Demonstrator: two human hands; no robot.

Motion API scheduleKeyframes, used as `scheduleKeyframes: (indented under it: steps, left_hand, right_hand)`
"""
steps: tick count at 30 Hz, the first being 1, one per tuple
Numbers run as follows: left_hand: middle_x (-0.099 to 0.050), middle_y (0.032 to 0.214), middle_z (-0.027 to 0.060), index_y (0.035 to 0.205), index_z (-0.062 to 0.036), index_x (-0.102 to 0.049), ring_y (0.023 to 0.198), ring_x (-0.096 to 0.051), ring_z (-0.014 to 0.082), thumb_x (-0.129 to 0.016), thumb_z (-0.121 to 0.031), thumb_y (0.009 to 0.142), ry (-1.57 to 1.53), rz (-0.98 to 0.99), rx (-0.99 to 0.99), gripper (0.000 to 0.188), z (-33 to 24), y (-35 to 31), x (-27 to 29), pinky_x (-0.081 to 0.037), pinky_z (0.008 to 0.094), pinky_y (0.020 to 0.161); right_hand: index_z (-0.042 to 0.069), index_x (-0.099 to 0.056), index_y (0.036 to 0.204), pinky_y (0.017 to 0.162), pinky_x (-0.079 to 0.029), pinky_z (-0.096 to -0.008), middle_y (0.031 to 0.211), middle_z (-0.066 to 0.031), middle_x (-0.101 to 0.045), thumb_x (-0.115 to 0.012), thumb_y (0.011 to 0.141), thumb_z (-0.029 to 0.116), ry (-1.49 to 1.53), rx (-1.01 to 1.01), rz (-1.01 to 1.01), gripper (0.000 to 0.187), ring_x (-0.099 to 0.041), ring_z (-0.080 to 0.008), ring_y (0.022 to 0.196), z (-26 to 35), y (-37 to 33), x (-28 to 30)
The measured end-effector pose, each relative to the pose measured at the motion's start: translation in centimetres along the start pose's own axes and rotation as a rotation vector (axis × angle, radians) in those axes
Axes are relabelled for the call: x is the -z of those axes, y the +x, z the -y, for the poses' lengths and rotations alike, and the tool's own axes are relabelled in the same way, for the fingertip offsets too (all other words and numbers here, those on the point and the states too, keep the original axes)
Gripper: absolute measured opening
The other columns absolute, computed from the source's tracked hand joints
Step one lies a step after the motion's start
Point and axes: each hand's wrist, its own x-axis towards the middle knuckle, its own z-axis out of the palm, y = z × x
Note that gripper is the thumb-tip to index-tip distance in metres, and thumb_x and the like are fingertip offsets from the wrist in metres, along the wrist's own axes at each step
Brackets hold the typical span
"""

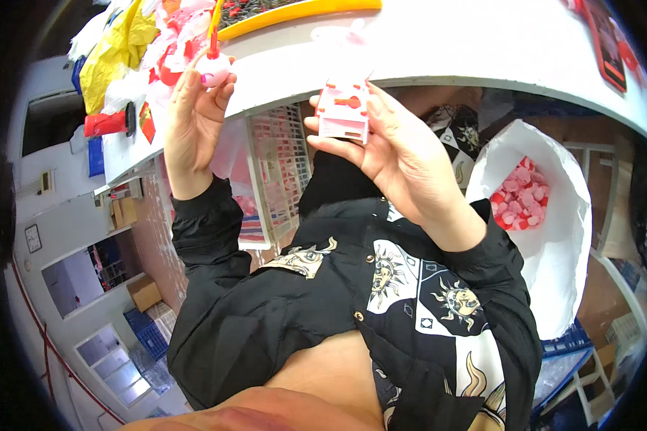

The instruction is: The person assembles small plastic toy pigs by hand from toy components at a manufacturing workbench.

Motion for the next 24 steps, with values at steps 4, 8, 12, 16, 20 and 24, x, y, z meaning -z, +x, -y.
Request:
scheduleKeyframes:
  steps: [4,8,12,16,20,24]
  left_hand:
    - [-0.058,0.119,0.0108,0.133,0.0023,-0.047,0.107,-0.057,0.0171,-0.066,0.004,0.083,0.472,0.106,-0.153,0.053,-0.1,-1.0,-3.9,-0.044,0.0314,0.097]
    - [-0.06,0.115,0.0096,0.124,0.0027,-0.053,0.104,-0.058,0.0146,-0.074,0.004,0.075,0.735,0.199,-0.333,0.053,0.8,-0.5,-5.0,-0.045,0.0291,0.094]
    - [-0.061,0.112,0.009,0.118,0.0036,-0.057,0.1,-0.059,0.0142,-0.076,0.003,0.073,0.714,0.208,-0.308,0.049,1.5,-0.1,-4.7,-0.046,0.0275,0.092]
    - [-0.061,0.11,0.0088,0.116,0.0039,-0.058,0.1,-0.06,0.0144,-0.075,0.003,0.074,0.653,0.179,-0.249,0.046,1.6,-0.1,-5.2,-0.046,0.0275,0.092]
    - [-0.061,0.112,0.0094,0.119,0.0037,-0.057,0.101,-0.059,0.0145,-0.074,0.004,0.075,0.73,0.23,-0.29,0.048,1.2,0.0,-5.3,-0.046,0.0277,0.091]
    - [-0.06,0.116,0.0104,0.123,0.0031,-0.055,0.102,-0.058,0.015,-0.073,0.003,0.075,0.863,0.372,-0.342,0.051,-0.2,-0.2,-5.9,-0.046,0.0283,0.092]
  right_hand:
    - [-0.004,-0.031,0.139,0.103,-0.043,-0.0439,0.13,-0.0238,-0.049,-0.043,0.101,0.025,0.032,-0.05,0.044,0.05,-0.053,-0.0335,0.119,-0.4,-0.4,0.3]
    - [-0.003,-0.027,0.141,0.103,-0.043,-0.044,0.132,-0.0236,-0.049,-0.045,0.1,0.024,0.033,-0.116,0.021,0.053,-0.053,-0.0343,0.12,-0.8,-0.9,1.2]
    - [-0.001,-0.025,0.143,0.104,-0.042,-0.0441,0.132,-0.022,-0.048,-0.047,0.099,0.023,0.078,-0.157,0.012,0.055,-0.052,-0.0344,0.121,-1.2,-1.4,1.5]
    - [0.0,-0.026,0.143,0.104,-0.042,-0.0438,0.133,-0.0201,-0.049,-0.048,0.099,0.024,0.097,-0.172,0.016,0.055,-0.053,-0.0328,0.12,-1.4,-1.5,1.8]
    - [-0.001,-0.028,0.142,0.103,-0.043,-0.0429,0.133,-0.0191,-0.049,-0.048,0.099,0.025,0.075,-0.159,0.0,0.054,-0.053,-0.0316,0.12,-1.1,-1.5,1.7]
    - [-0.003,-0.031,0.14,0.102,-0.043,-0.0414,0.132,-0.017,-0.05,-0.047,0.099,0.027,0.054,-0.162,0.054,0.054,-0.053,-0.03,0.12,-0.8,-1.4,1.5]
